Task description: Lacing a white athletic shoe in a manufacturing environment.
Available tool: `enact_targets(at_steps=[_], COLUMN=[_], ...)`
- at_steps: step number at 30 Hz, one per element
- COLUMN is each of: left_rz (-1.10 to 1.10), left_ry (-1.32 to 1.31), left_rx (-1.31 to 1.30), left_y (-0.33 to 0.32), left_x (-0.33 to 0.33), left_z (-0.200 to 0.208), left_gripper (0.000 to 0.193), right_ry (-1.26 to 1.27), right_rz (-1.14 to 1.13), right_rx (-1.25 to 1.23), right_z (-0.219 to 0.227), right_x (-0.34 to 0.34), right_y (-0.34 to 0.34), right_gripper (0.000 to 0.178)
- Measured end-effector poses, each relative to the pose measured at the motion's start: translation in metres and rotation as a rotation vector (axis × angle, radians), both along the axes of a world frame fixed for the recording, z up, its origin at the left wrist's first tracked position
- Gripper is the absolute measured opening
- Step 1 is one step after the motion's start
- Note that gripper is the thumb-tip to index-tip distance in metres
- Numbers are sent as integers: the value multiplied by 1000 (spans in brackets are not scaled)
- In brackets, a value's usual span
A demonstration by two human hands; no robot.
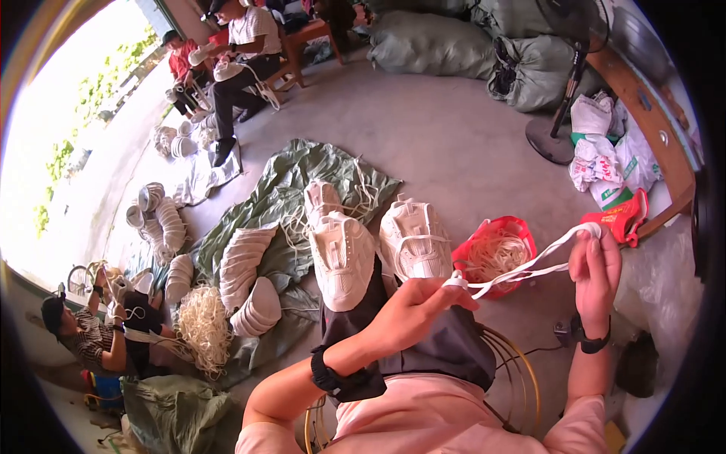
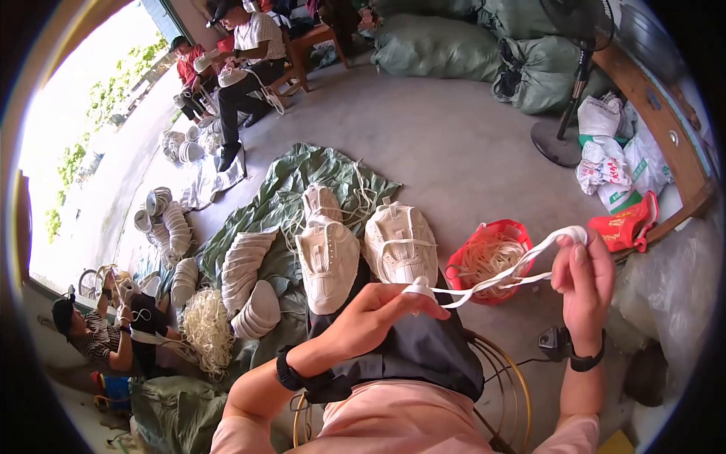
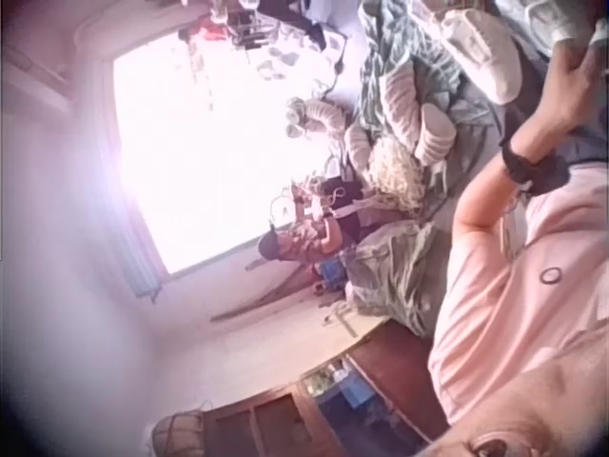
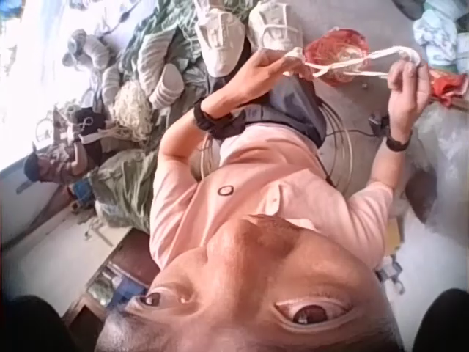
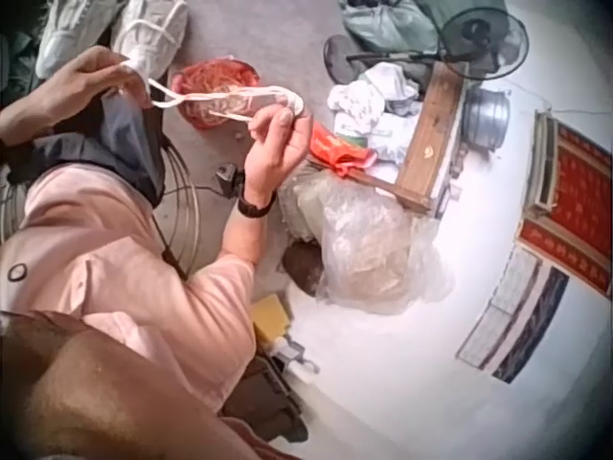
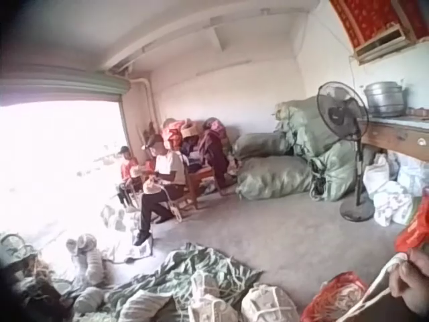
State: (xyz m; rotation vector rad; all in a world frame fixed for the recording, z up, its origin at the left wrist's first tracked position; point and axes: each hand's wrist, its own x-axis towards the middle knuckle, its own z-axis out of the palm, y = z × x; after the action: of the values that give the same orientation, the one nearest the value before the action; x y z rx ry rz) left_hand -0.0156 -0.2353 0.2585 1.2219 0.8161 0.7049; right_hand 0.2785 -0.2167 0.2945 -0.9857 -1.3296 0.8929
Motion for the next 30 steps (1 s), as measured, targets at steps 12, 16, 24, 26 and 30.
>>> enact_targets(at_steps=[12,16,24,26,30], left_rz=[476,553,564,594,605], left_ry=[-367,-486,-503,-508,-526], left_rx=[239,296,330,323,358], left_y=[34,38,39,40,44], left_x=[14,9,9,10,2], left_z=[4,4,0,-2,3], left_gripper=[40,39,35,34,33], right_ry=[162,228,237,195,193], right_rz=[-172,-159,-114,-97,-84], right_rx=[187,197,261,164,197], right_z=[-8,-8,-14,-19,-15], right_x=[94,103,104,106,112], right_y=[70,76,106,115,122], right_gripper=[25,24,27,27,26])
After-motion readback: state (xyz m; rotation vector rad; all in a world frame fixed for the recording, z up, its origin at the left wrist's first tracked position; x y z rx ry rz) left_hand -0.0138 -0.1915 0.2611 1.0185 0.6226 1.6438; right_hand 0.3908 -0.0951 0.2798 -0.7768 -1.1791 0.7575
